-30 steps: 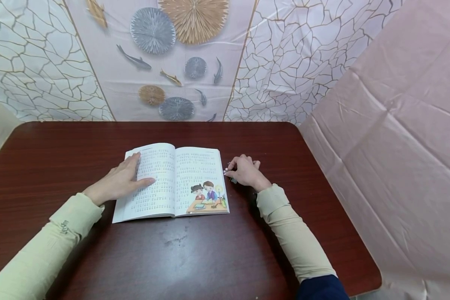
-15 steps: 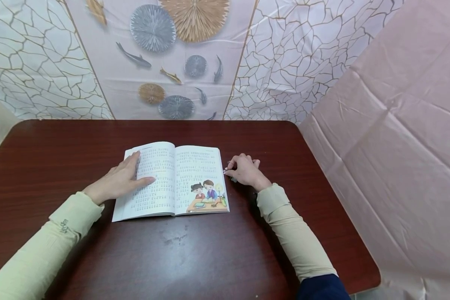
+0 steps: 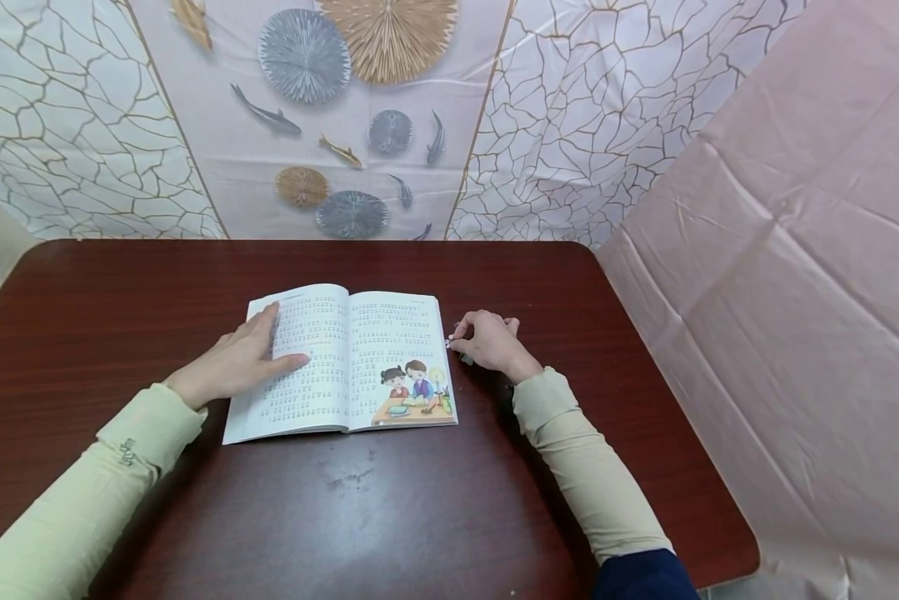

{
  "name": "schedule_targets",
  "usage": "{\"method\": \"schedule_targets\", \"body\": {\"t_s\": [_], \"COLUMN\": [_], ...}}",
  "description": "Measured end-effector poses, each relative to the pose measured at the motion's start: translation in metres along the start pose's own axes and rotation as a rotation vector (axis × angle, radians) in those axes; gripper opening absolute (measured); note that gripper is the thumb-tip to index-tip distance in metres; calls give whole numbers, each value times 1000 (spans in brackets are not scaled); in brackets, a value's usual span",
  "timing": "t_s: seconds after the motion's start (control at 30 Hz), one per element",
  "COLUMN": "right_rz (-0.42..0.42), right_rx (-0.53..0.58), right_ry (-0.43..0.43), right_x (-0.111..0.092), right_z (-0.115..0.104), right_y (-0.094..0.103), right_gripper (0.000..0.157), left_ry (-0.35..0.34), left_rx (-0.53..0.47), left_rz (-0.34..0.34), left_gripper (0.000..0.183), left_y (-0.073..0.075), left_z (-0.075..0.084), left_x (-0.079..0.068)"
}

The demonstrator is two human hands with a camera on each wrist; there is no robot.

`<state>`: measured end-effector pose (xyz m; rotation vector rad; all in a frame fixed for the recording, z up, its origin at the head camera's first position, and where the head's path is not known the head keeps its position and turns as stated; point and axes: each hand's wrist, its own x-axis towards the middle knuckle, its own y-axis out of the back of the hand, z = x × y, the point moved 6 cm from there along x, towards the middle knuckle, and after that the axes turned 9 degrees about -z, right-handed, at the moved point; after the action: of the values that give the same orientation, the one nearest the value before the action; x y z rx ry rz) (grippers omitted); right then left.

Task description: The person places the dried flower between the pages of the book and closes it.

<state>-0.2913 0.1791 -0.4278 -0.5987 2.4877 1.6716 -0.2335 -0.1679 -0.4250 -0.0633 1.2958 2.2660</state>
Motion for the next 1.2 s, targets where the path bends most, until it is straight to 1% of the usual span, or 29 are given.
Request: {"method": "schedule_targets", "body": {"t_s": [0.43,0.77,1.2], "right_rz": [18,51,31], "right_rx": [55,126,192], "right_ry": [38,122,174], "right_x": [-2,-6,-10], "right_z": [-4,-13,-25], "right_y": [5,8,9], "right_gripper": [14,14,10], "left_ry": [-3,8,6], "left_rx": [3,-3,0], "left_rz": [-1,-5,-3], "left_gripper": [110,110,110], "left_y": [0,0,1], "left_z": [1,2,2], "left_x": [0,-1,-1]}}
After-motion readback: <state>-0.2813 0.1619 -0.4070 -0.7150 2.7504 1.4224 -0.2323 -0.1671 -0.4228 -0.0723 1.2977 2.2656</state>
